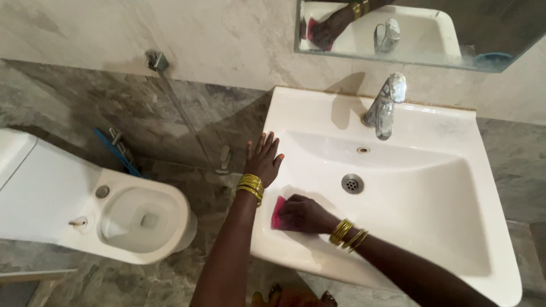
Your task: The person scrubs a white bathroom sink with a pink sponge, moving around the basin and faucet. They briefly rinse the sponge under running water and continue scrubbing the sink surfaces.
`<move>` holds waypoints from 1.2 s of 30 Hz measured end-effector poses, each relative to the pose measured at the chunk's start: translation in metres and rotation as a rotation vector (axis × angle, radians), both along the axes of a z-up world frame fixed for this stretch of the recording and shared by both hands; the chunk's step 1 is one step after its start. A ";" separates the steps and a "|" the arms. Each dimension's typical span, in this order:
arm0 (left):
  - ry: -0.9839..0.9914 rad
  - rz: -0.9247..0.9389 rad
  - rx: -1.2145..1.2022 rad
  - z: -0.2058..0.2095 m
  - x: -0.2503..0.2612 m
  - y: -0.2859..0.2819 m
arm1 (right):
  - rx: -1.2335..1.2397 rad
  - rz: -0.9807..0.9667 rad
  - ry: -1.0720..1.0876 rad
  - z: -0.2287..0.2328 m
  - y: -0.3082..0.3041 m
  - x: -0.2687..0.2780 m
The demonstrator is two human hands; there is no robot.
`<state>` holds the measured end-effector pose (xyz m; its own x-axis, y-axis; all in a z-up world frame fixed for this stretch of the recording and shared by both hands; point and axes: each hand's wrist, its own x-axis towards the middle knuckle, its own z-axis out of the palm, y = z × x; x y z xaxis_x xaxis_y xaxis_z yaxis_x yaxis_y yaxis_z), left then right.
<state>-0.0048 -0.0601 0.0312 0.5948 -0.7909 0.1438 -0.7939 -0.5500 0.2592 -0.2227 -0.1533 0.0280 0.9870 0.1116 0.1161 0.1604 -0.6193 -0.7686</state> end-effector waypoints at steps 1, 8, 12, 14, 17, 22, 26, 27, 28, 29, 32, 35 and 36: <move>0.000 -0.001 0.014 0.004 0.002 -0.004 | -0.022 -0.088 -0.052 0.002 0.010 0.005; 0.119 0.039 -0.147 0.012 0.006 -0.014 | -0.168 -0.478 -0.227 -0.017 -0.027 0.078; 0.074 0.041 -0.079 0.024 0.001 -0.012 | -0.021 -0.573 -0.383 -0.026 -0.032 0.109; 0.027 0.040 -0.004 0.032 -0.005 -0.012 | -0.059 -0.573 -0.340 -0.033 -0.035 0.110; -0.163 -0.037 0.182 0.044 -0.017 -0.015 | -0.281 -0.570 -0.150 -0.040 -0.064 0.082; -0.207 -0.006 0.374 0.050 -0.023 -0.019 | -0.621 -0.654 0.364 -0.044 -0.101 0.032; -0.199 0.037 0.370 0.037 -0.024 -0.027 | -0.513 -0.692 0.263 -0.053 -0.074 0.056; -0.223 0.059 0.387 0.033 -0.024 -0.031 | -0.433 -0.681 0.162 -0.054 -0.060 0.070; -0.248 0.082 0.405 0.030 -0.024 -0.037 | -0.352 -0.668 0.061 -0.054 -0.051 0.079; -0.270 0.104 0.425 0.027 -0.026 -0.041 | -0.370 -0.647 0.055 -0.056 -0.053 0.073; -0.343 0.119 0.534 0.025 -0.030 -0.045 | -0.546 -0.570 0.104 -0.076 -0.081 0.044; -0.293 0.047 0.534 0.032 -0.031 -0.041 | -0.870 -0.589 -0.023 -0.099 -0.141 -0.023; -0.317 0.019 0.567 0.034 -0.032 -0.039 | -0.928 -0.640 0.081 -0.105 -0.155 -0.039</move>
